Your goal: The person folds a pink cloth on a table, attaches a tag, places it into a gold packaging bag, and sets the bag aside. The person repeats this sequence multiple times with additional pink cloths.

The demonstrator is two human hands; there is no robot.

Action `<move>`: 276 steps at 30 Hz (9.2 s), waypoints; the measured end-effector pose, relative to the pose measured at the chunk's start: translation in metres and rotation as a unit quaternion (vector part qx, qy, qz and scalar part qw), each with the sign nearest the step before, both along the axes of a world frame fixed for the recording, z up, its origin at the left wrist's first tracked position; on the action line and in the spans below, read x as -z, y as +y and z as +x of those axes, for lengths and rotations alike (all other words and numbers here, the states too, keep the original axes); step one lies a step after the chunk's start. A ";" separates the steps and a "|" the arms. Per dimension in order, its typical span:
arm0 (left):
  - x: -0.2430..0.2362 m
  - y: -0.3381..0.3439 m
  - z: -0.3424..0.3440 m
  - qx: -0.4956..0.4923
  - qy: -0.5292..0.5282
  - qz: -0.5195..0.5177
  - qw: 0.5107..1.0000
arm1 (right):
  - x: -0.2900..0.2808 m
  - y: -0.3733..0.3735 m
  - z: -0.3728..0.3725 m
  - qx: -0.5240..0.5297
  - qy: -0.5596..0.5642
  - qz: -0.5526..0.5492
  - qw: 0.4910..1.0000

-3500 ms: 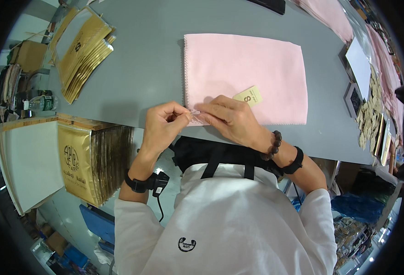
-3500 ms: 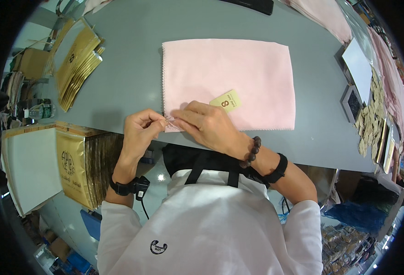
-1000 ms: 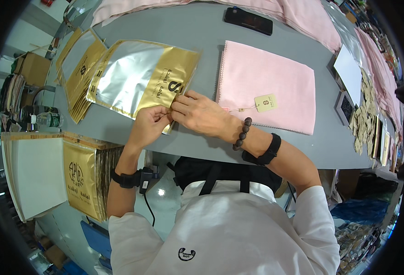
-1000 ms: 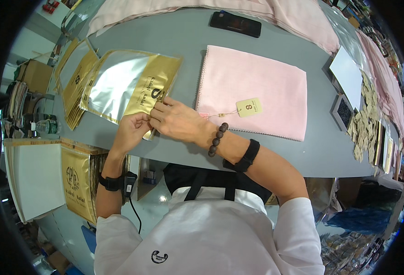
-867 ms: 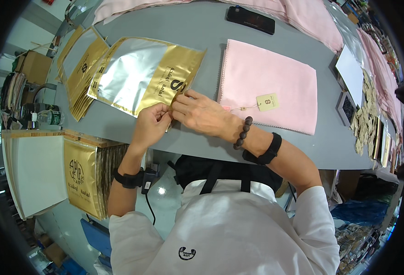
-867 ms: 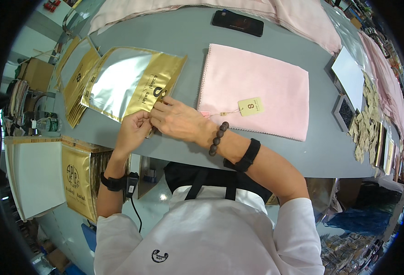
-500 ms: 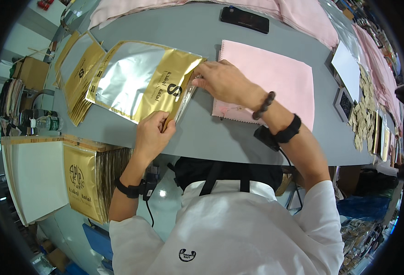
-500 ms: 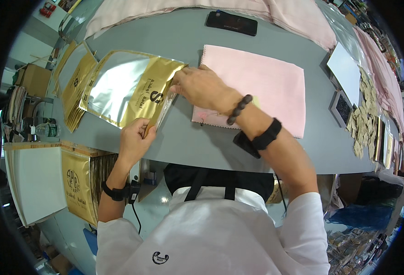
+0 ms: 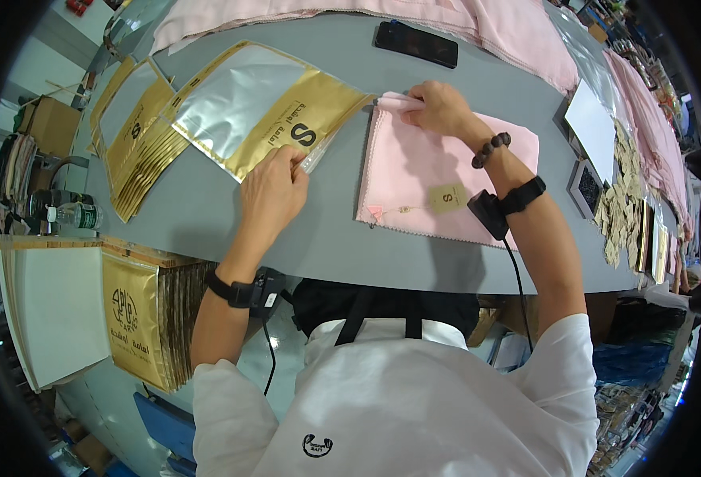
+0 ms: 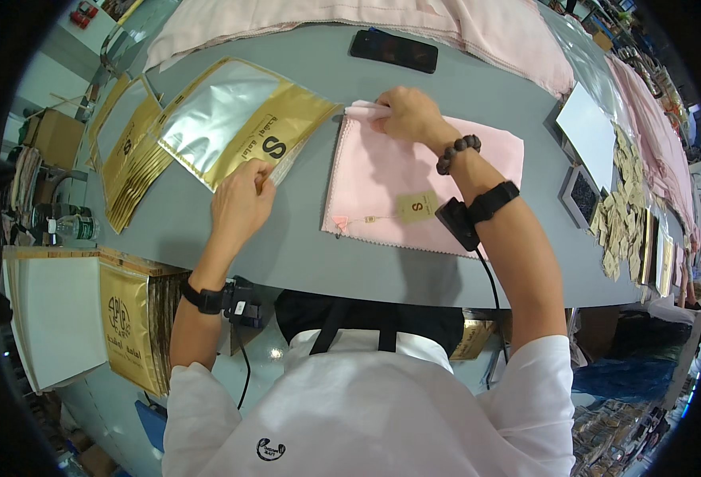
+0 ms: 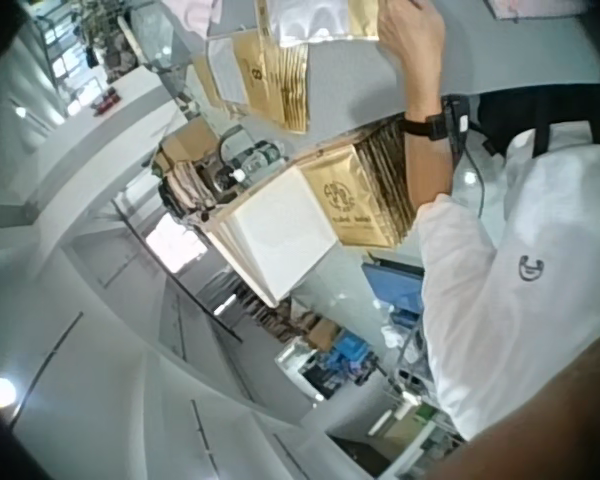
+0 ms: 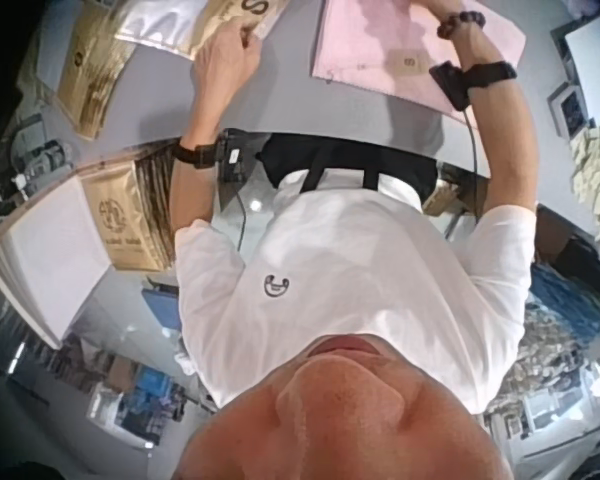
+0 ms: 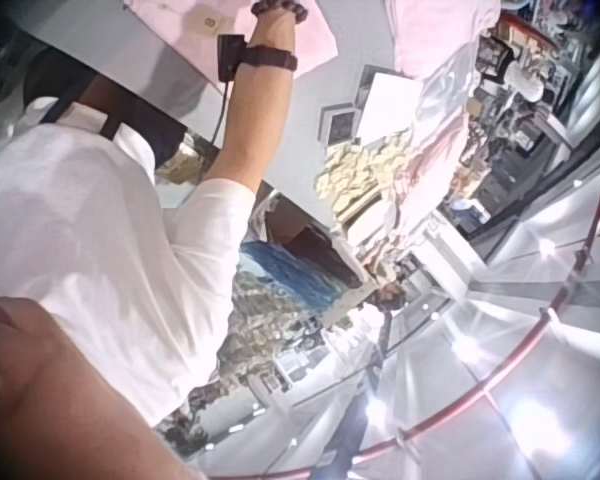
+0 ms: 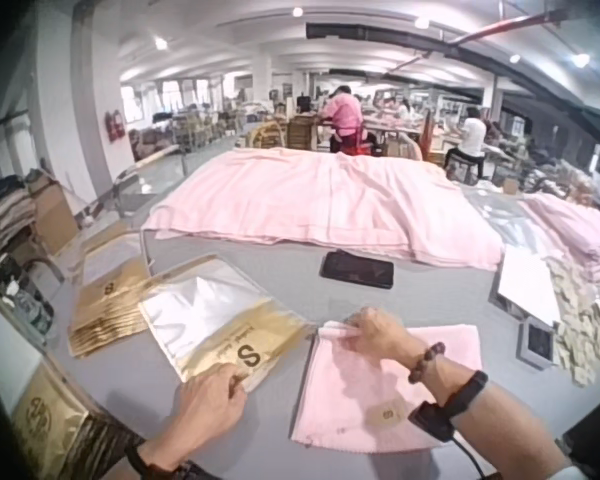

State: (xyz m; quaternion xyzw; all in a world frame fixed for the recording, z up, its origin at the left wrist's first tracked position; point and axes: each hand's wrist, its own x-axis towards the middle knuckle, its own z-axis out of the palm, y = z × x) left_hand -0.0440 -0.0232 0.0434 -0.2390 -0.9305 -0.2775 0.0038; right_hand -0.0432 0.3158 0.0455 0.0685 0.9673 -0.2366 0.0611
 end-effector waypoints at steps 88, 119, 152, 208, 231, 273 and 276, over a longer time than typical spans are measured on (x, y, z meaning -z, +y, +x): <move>0.006 -0.007 0.094 0.100 0.169 0.153 0.969 | 0.042 -0.140 0.093 -0.234 0.052 -0.149 0.959; 0.034 -0.020 0.091 0.113 0.112 0.296 0.942 | 0.044 -0.112 0.037 -0.208 0.298 0.041 0.931; 0.038 -0.017 0.093 0.099 0.103 0.206 0.968 | -0.028 -0.069 0.223 -0.337 0.066 -0.005 0.939; 0.038 -0.080 0.172 0.046 0.016 0.210 0.977 | -0.019 -0.151 0.260 -0.230 0.156 -0.302 0.912; 0.030 -0.028 0.213 -0.052 -0.410 0.432 0.801 | 0.013 -0.181 0.266 0.178 -0.176 -0.578 0.776; 0.052 -0.282 0.139 -0.586 0.138 0.526 0.600 | 0.008 -0.082 0.241 0.106 -0.015 -0.421 0.900; 0.060 -0.325 0.131 -0.578 0.088 0.566 0.582 | 0.006 -0.083 0.238 0.113 -0.033 -0.423 0.898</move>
